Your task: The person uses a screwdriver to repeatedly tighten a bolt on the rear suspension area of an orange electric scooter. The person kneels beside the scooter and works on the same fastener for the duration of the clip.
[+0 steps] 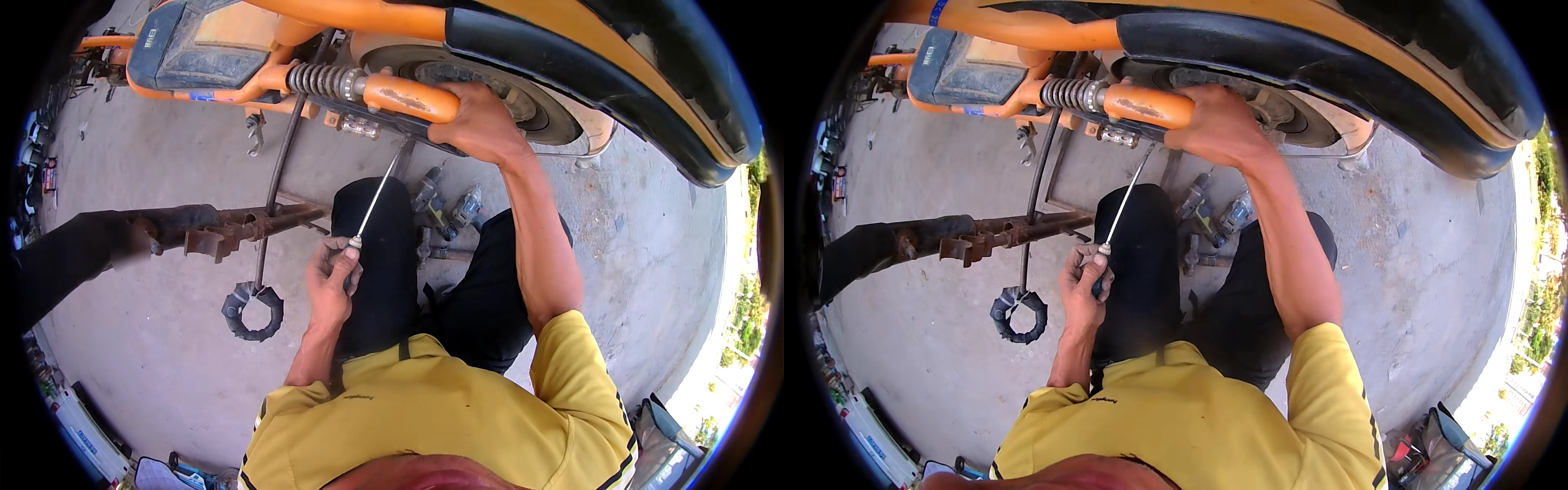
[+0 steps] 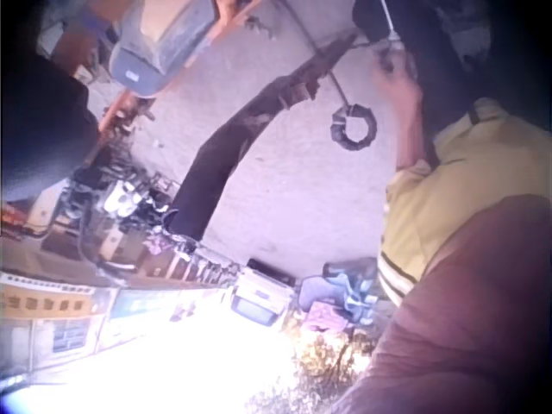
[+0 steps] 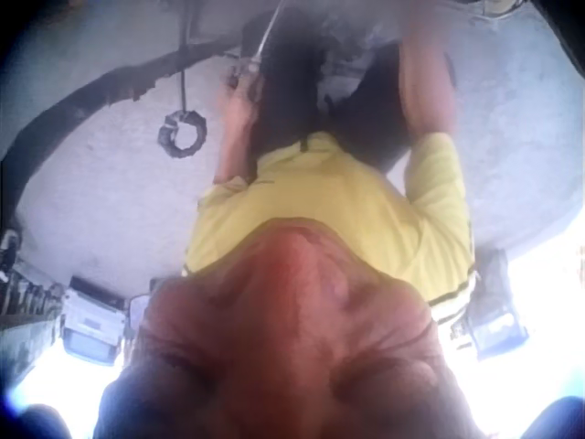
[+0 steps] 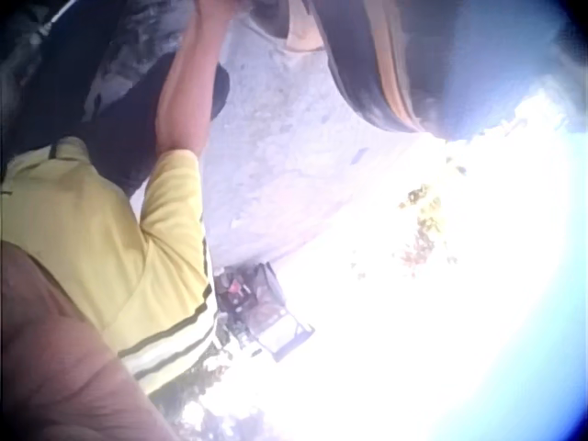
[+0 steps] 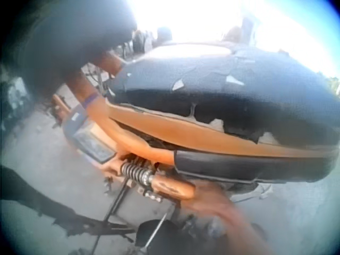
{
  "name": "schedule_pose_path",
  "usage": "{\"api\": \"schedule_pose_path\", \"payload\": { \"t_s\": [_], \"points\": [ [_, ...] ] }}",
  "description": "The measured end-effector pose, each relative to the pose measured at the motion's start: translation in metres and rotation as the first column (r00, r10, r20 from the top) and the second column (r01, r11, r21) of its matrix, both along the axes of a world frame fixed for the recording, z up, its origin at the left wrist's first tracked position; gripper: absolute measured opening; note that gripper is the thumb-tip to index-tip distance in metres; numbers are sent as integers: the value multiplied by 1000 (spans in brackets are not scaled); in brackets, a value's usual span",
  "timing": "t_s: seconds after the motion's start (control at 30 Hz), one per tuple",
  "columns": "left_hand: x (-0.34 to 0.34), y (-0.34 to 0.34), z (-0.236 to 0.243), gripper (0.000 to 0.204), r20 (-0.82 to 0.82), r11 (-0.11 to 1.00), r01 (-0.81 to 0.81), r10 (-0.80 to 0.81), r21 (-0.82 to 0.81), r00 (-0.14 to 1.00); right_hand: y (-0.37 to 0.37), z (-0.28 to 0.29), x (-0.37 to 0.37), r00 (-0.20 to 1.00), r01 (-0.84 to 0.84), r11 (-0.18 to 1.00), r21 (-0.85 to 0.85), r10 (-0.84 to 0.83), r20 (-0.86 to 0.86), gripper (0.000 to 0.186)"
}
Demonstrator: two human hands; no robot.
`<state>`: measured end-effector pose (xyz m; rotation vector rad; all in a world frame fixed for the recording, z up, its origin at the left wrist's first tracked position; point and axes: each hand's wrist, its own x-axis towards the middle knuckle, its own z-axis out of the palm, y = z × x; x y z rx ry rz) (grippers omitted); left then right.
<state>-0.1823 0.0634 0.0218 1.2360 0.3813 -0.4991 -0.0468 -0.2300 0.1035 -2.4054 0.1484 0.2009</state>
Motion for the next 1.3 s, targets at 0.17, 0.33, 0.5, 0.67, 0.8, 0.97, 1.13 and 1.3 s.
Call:
{"api": "schedule_pose_path", "payload": {
  "t_s": [0.17, 0.33, 0.5, 0.67, 0.8, 0.97, 1.13, 1.3],
  "points": [
    [-10, 16, -22, 18, 369, 911, 36, -202, 410, 907, -3, 0, 2, 1000, 3, 1000, -6, -3, 10, 55],
    [-26, 12, -3, 27, 414, 890, -104, -101, 444, 905, 1, 3, 0, 1000, -3, 1000, -1, 3, 5, 60],
    [-20, 1, -21, 32, 680, 695, -310, -347, 649, 646, -1, -2, 0, 999, -32, 999, 24, 31, 41, 61],
    [-22, 2, -25, 28, 619, 777, -270, -188, 569, 763, 1, 1, -2, 998, -30, 999, -34, 31, 56, 58],
    [-21, -7, -10, 25, 336, 933, -193, 85, 302, 938, 0, 0, -1, 999, -29, 1000, 3, 29, 36, 54],
    [-26, -22, -2, 24, -60, 964, -262, 259, -52, 964, -3, 0, 2, 999, -25, 1000, -11, 25, 32, 51],
    [-22, -3, -6, 21, 462, 873, -144, -102, 467, 881, -3, -2, 0, 1000, -11, 1000, 9, 11, 11, 58],
    [-13, -3, -8, 31, 638, 558, -340, -519, 757, 568, 1, 4, 2, 998, -53, 998, -40, 54, 14, 60]
  ]
}}
